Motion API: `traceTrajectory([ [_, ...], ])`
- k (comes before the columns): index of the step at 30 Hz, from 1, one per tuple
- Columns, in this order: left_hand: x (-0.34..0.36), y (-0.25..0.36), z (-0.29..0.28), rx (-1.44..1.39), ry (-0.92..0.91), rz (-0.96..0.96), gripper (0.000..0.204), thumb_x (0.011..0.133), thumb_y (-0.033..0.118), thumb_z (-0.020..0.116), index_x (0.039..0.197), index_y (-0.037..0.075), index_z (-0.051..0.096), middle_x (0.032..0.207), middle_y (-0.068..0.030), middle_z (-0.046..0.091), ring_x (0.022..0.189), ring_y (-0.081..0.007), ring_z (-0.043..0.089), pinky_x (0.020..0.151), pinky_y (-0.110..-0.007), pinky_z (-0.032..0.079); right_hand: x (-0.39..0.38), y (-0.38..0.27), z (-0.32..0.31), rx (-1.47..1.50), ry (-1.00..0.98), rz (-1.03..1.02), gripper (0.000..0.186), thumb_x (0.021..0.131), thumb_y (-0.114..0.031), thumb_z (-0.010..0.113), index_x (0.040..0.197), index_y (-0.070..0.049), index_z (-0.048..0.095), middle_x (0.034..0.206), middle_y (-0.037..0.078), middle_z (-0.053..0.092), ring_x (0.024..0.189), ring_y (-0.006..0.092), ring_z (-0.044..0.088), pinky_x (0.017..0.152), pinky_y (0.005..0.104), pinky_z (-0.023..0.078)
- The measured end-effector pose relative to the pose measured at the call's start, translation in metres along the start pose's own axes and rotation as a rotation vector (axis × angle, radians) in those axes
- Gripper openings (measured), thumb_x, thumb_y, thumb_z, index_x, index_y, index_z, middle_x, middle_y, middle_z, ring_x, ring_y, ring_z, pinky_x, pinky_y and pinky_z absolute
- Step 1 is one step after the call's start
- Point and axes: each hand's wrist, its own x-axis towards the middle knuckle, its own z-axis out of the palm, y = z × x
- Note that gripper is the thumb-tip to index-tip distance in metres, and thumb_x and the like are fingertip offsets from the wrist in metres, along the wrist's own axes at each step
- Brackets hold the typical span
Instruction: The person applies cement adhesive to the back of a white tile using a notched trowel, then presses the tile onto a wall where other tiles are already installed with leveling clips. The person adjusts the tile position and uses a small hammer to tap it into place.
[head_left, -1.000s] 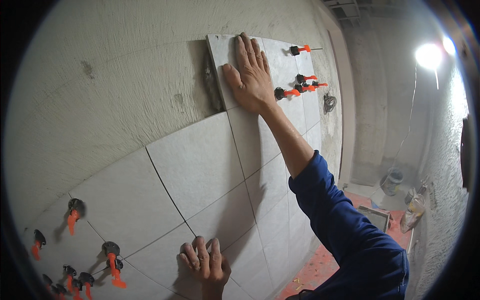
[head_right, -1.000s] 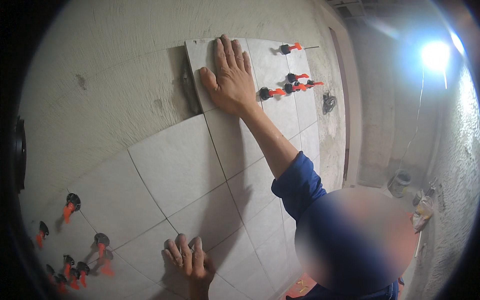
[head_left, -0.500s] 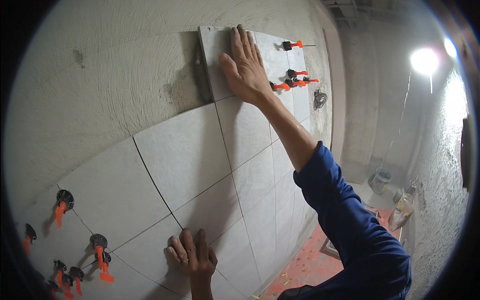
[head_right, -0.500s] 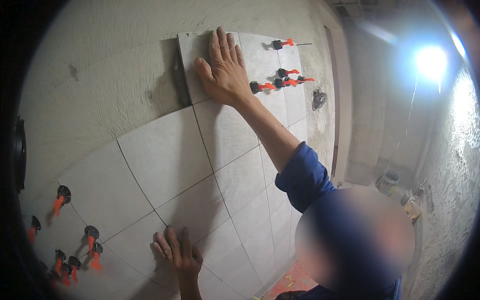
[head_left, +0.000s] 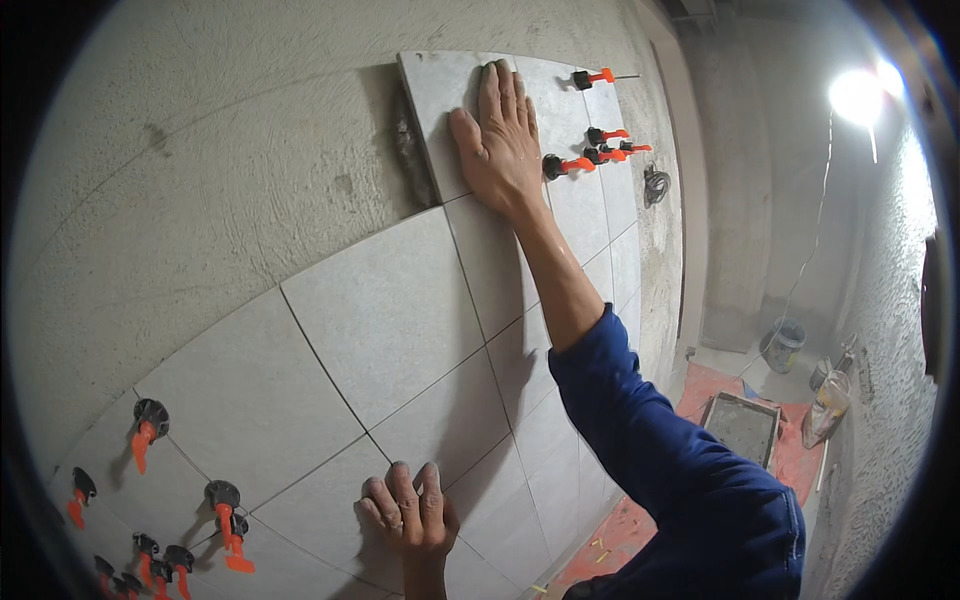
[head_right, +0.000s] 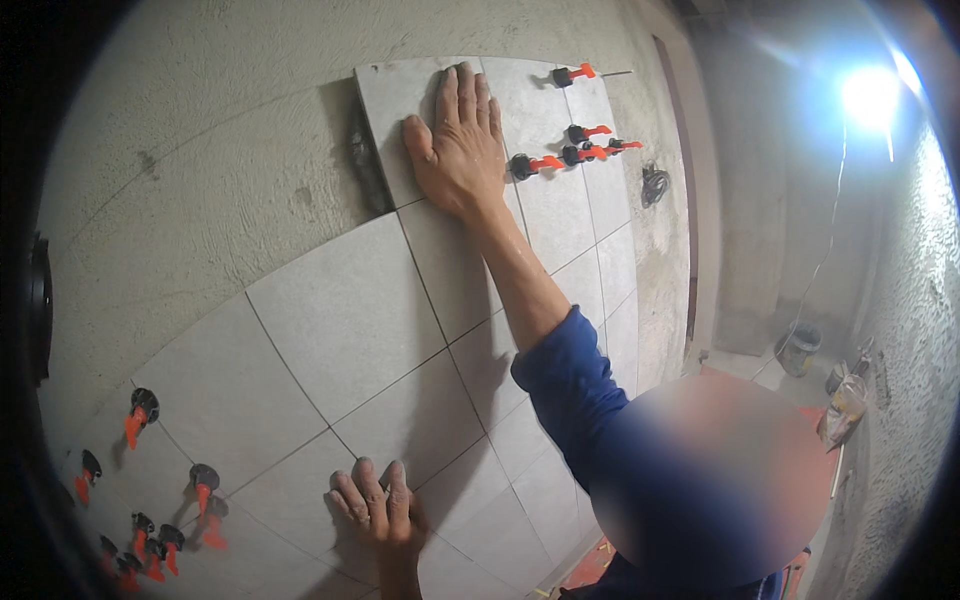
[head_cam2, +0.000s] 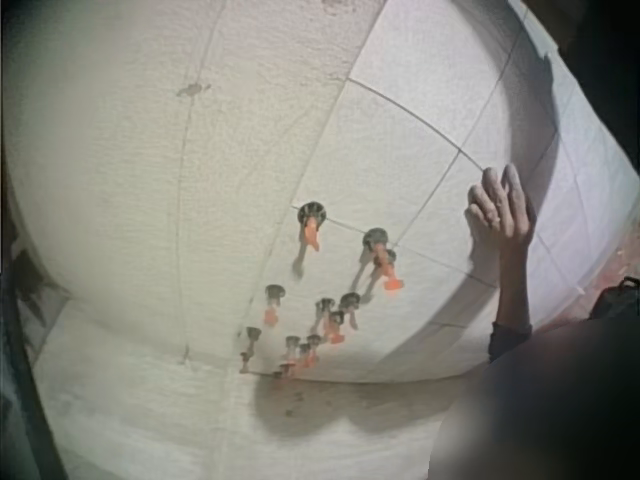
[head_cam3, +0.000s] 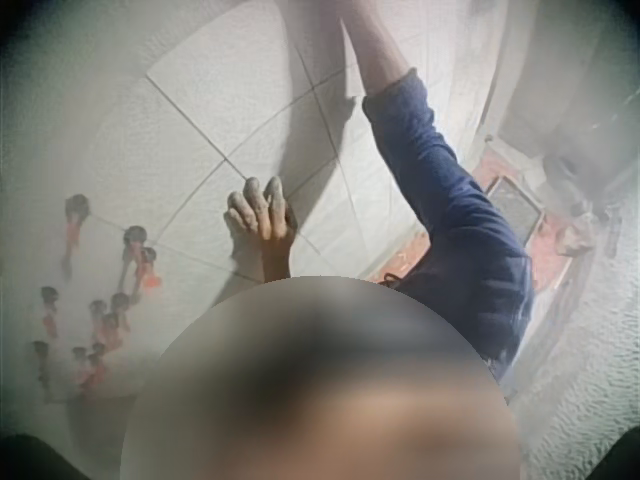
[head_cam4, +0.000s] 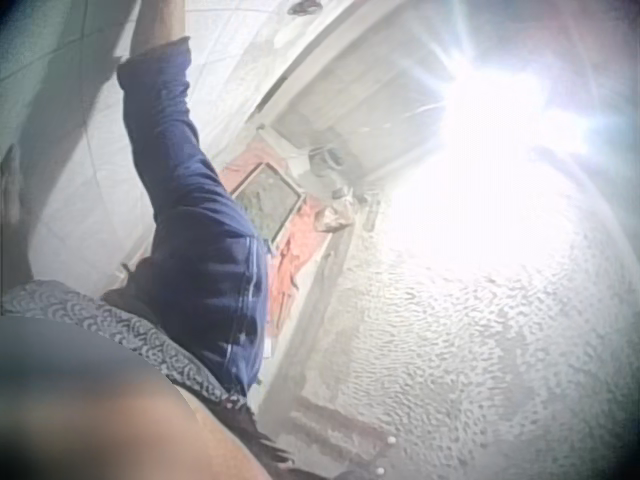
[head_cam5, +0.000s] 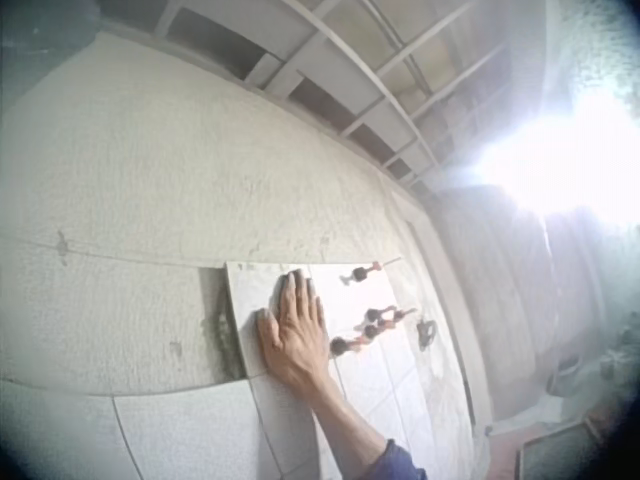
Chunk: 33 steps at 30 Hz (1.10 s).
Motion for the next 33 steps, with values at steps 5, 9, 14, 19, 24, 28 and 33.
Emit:
traceTrajectory([
  [5, -0.004, 0.002, 0.002, 0.011, -0.029, -0.017, 0.027, 0.093, 0.011, 0.052, 0.109, 0.011, 0.073, 0.128, -0.0193, 0.063, 0.144, -0.0448, 0.031, 0.113, -0.061, 0.025, 0.001, 0.015, 0.014, 0.016, 0.048, -0.069, 0.083, 0.098, -0.057, 0.029, 0.154, 0.004, 0.019, 0.162, 0.022, 0.015, 0.152, 0.0351, 0.008, 0.124, 0.0434, 0.006],
  [9, -0.003, 0.000, 0.004, -0.037, 0.000, -0.003, 0.029, 0.089, 0.007, 0.053, 0.110, 0.008, 0.072, 0.133, -0.0225, 0.059, 0.144, -0.0465, 0.028, 0.115, -0.061, 0.021, 0.001, 0.010, 0.005, 0.018, 0.018, -0.067, 0.085, 0.098, -0.057, 0.029, 0.153, 0.006, 0.018, 0.161, 0.025, 0.015, 0.152, 0.0373, 0.007, 0.123, 0.0447, 0.006],
  [14, -0.003, 0.000, 0.003, 0.019, -0.027, 0.001, 0.030, 0.089, 0.008, 0.052, 0.110, 0.011, 0.073, 0.135, -0.0225, 0.058, 0.145, -0.0456, 0.028, 0.116, -0.061, 0.021, 0.017, 0.009, -0.036, 0.124, 0.102, -0.176, 0.085, 0.099, -0.057, 0.027, 0.153, 0.008, 0.016, 0.159, 0.030, 0.016, 0.150, 0.0411, 0.010, 0.123, 0.0473, 0.010],
  [19, -0.005, 0.004, 0.001, 0.030, -0.052, -0.026, 0.030, 0.086, 0.007, 0.053, 0.109, 0.009, 0.073, 0.132, -0.0226, 0.059, 0.143, -0.0467, 0.030, 0.108, -0.064, 0.028, 0.047, 0.005, -0.109, 0.160, 0.355, -0.334, 0.094, 0.098, -0.068, 0.023, 0.153, 0.007, 0.016, 0.159, 0.031, 0.016, 0.150, 0.0419, 0.011, 0.121, 0.0489, 0.011],
  [24, -0.005, -0.001, 0.003, -0.026, -0.046, 0.007, 0.033, 0.085, 0.006, 0.052, 0.113, 0.005, 0.070, 0.138, -0.0268, 0.053, 0.145, -0.0510, 0.023, 0.118, -0.064, 0.013, 0.038, -0.003, -0.042, 0.074, 0.262, -0.145, 0.083, 0.098, -0.054, 0.033, 0.153, 0.006, 0.018, 0.159, 0.026, 0.020, 0.151, 0.0384, 0.012, 0.123, 0.0454, 0.009],
  [28, -0.006, 0.000, 0.002, 0.021, -0.054, 0.012, 0.032, 0.086, 0.008, 0.053, 0.114, 0.007, 0.070, 0.137, -0.0257, 0.054, 0.144, -0.0506, 0.024, 0.116, -0.065, 0.016, 0.024, 0.015, 0.016, 0.050, 0.137, -0.077, 0.081, 0.097, -0.052, 0.033, 0.153, 0.005, 0.020, 0.161, 0.023, 0.019, 0.151, 0.0361, 0.011, 0.124, 0.0431, 0.008],
  [33, -0.005, 0.005, 0.000, 0.027, -0.096, -0.048, 0.035, 0.085, 0.009, 0.055, 0.117, 0.009, 0.069, 0.139, -0.0233, 0.054, 0.145, -0.0481, 0.025, 0.116, -0.064, 0.016, 0.027, 0.018, 0.010, 0.077, 0.087, -0.061, 0.081, 0.098, -0.053, 0.031, 0.153, 0.005, 0.019, 0.161, 0.023, 0.017, 0.152, 0.0362, 0.009, 0.124, 0.0437, 0.007],
])
